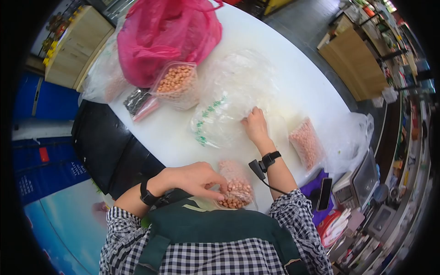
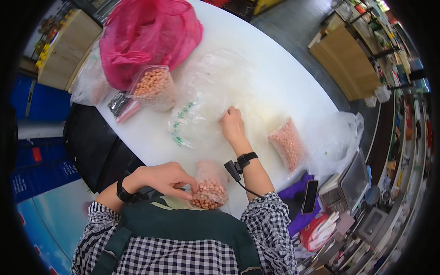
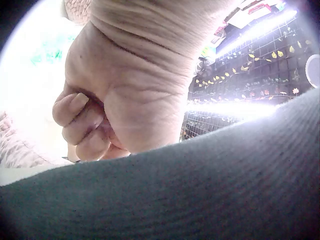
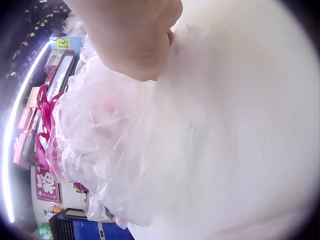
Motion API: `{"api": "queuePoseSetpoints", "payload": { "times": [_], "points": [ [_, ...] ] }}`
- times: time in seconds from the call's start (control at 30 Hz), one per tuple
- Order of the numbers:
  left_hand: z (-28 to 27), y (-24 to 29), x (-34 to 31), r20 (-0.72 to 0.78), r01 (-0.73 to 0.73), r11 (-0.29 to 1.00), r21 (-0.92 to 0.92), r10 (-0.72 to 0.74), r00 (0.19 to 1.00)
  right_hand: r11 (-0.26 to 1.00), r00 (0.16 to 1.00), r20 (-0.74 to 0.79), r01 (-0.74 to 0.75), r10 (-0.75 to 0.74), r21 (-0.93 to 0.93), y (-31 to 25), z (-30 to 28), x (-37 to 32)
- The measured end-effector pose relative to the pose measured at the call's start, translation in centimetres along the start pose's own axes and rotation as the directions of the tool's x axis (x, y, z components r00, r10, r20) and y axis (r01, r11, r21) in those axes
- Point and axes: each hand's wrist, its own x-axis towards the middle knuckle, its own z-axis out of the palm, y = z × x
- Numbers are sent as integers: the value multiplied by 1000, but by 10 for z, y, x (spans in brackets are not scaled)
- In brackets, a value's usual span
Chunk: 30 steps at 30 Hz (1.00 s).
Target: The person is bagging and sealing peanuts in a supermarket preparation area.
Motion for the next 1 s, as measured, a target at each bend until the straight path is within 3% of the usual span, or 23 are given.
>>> {"api": "queuePoseSetpoints", "payload": {
  "times": [0.13, 0.2, 0.23, 0.27, 0.3, 0.33, 0.4, 0.43, 0.5, 0.53, 0.6, 0.63, 0.7, 0.73, 0.77, 0.83, 0.9, 0.97, 1.0],
  "points": [
    [-6, -15, 1, -31, 13, 1000, -23, -14, 999, 995, 997, -67, 50, -44, 87, 5, 16, 6],
    [-10, -19, 2, -240, 58, 998, 23, -51, 969, 997, 996, -42, 77, -77, 14, 6, 20, -1],
    [-14, -29, 12, -248, 35, 999, 25, -28, 968, 997, 996, -42, 83, -83, -10, 14, 17, 2],
    [-16, -31, 13, -476, 124, 992, 28, -96, 874, 997, 995, -66, 78, -78, -7, 11, 21, -1],
    [-20, -33, 18, -679, 201, 980, 15, -137, 721, 997, 992, -94, 77, -78, -15, 8, 16, -1],
    [-29, -39, 28, -686, 180, 983, 16, -121, 718, 996, 992, -95, 83, -87, -37, 11, 7, 2],
    [-48, -42, 38, -855, 431, 902, -39, -253, 452, 978, 987, -68, -133, 146, 159, 0, -5, -6],
    [-60, -50, 48, -862, 420, 907, -40, -244, 444, 982, 989, -72, -121, 133, 146, 4, -9, -3],
    [-68, -67, 63, -849, 476, 879, -26, -271, 454, 787, 881, -152, -308, 448, 534, 2, -13, -11],
    [-67, -84, 74, -857, 468, 883, -27, -262, 444, 797, 887, -160, -295, 434, 527, -1, -25, -6],
    [-53, -105, 88, -740, 472, 856, 210, -176, 649, 528, 763, -272, -105, 586, 843, -17, -51, -11],
    [-47, -104, 95, -739, 471, 858, 204, -181, 649, 528, 764, -268, -111, 587, 842, -24, -63, -8],
    [-35, -98, 104, -532, 488, 841, 232, -311, 788, 493, 838, -354, 120, 415, 862, -41, -92, 5],
    [-23, -103, 107, -523, 480, 848, 226, -310, 794, 453, 893, -268, 83, 361, 888, -54, -112, 16],
    [-15, -110, 108, -530, 456, 854, 252, -273, 803, 451, 893, -270, 87, 360, 888, -53, -112, 29],
    [-5, -111, 110, -535, 426, 864, 268, -234, 812, -85, 962, 16, 8, 272, 996, -47, -114, 47],
    [1, -112, 105, -399, 452, 838, 306, -318, 860, -87, 956, 15, 11, 292, 996, -49, -110, 55],
    [3, -119, 101, -386, 428, 849, 310, -299, 873, -409, 945, 204, -85, 256, 909, -45, -101, 85],
    [5, -122, 99, -369, 401, 861, 313, -279, 887, -412, 944, 206, -86, 257, 907, -45, -93, 100]
  ]
}}
